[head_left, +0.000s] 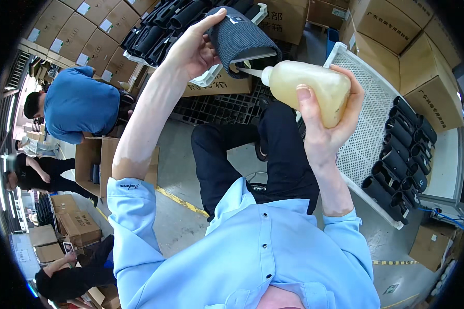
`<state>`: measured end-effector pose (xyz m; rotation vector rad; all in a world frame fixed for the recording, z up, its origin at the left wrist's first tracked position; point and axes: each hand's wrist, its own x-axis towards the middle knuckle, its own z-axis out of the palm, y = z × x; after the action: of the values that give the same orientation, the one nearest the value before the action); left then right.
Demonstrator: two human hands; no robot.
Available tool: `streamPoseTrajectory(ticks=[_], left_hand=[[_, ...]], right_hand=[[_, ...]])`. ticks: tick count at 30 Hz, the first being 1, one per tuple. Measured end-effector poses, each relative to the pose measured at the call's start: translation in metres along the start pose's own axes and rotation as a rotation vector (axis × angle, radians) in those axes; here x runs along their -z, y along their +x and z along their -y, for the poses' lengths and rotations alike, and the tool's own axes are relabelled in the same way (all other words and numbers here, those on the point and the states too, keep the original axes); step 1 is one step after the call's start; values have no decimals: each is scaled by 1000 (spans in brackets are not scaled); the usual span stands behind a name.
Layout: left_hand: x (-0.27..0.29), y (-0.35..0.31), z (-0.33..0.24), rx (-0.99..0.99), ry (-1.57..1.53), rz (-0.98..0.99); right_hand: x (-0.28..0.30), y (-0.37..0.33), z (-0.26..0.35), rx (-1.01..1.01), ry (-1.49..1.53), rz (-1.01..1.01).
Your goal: Applying liquid from a squeeze bottle to black plastic components and inspecting them at a production workstation.
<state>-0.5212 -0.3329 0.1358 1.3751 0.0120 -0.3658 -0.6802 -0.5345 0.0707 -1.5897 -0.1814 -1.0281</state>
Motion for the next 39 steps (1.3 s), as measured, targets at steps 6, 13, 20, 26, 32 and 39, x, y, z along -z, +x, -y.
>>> streamPoseTrajectory(ticks=[6, 13, 20, 26, 32, 39], left_hand=[[-2, -5, -6, 16, -41, -28], [-6, -6, -8, -1, -215, -97], [5, 6, -1, 67, -333, -58], [-12, -12, -13, 62, -176, -44], [-20, -4, -11, 78, -157, -59], [-39, 1, -8, 111, -200, -121]], right_hand=[[31, -12, 28, -718, 623, -230], [106, -53, -69, -967, 1622, -276], [172, -83, -191, -1281, 1431, -704], [225, -109, -287, -1342, 1685, -679], [247, -109, -312, -1513, 1857, -779], [241, -114, -293, -1588, 1752, -919]])
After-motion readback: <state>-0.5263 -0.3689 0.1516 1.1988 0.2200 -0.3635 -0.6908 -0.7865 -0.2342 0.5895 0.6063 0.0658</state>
